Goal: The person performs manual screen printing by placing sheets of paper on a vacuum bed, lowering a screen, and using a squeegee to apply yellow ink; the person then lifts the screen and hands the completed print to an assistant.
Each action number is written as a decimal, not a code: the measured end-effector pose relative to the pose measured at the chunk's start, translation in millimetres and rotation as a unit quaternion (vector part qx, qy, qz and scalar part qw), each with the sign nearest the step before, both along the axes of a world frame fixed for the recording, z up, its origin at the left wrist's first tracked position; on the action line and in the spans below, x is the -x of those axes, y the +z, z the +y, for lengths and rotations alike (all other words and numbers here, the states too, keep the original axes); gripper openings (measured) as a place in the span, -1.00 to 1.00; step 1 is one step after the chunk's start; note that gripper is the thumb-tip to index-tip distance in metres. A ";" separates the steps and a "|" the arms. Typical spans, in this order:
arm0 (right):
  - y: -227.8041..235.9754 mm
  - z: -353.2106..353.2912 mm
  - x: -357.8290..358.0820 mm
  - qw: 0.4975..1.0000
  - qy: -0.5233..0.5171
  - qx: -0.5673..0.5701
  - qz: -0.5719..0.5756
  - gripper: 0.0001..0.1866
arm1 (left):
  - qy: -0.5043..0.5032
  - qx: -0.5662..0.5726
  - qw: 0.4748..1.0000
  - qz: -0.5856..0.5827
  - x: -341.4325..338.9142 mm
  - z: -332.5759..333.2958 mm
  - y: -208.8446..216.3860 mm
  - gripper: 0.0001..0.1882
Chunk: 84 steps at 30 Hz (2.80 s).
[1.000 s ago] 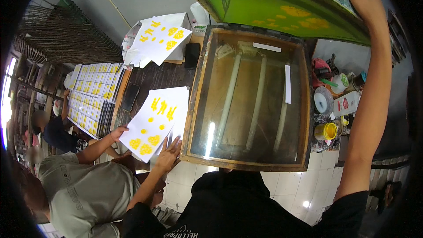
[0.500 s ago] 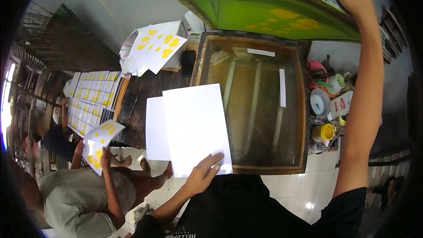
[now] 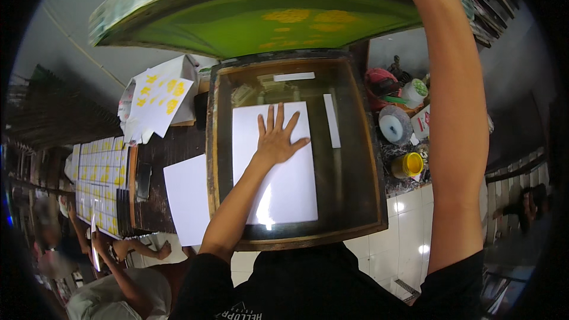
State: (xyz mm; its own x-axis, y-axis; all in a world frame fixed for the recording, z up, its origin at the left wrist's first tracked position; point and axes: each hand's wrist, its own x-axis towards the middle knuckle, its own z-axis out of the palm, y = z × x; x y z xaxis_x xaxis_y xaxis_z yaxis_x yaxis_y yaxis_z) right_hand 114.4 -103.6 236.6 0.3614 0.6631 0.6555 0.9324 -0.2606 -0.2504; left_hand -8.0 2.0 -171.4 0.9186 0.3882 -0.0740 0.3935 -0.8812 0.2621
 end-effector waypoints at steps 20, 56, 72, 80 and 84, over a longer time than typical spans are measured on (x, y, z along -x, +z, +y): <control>6.2 -13.6 -1.9 0.997 0.038 0.031 0.053 -0.68 | 0.032 0.054 0.998 -0.020 -113.5 11.0 30.8 -0.04; -354.0 -16.7 35.1 0.969 0.086 0.231 -0.020 -0.71 | 0.341 0.834 0.416 -0.126 235.7 -133.2 1.7 -0.48; -347.1 148.8 -138.5 0.940 0.100 0.321 0.067 -0.56 | 0.355 0.830 0.379 -0.202 237.2 -142.1 5.8 -0.61; -336.7 153.5 -145.9 0.953 0.068 0.292 0.044 -0.62 | 0.322 0.787 0.484 -0.205 235.6 -140.2 20.9 -0.63; -339.7 137.5 -129.2 0.944 0.059 0.323 0.043 -0.60 | 0.317 0.844 0.366 -0.233 241.5 -142.7 -3.7 -0.64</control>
State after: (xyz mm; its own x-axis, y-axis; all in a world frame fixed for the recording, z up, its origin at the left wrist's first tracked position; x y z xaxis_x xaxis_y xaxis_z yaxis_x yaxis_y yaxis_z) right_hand 243.7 33.9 -103.1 0.2938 0.9531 0.0728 0.9478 -0.2806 -0.1512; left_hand -249.5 -140.7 -175.1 0.7497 0.2964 -0.5917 -0.0545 0.9187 0.3912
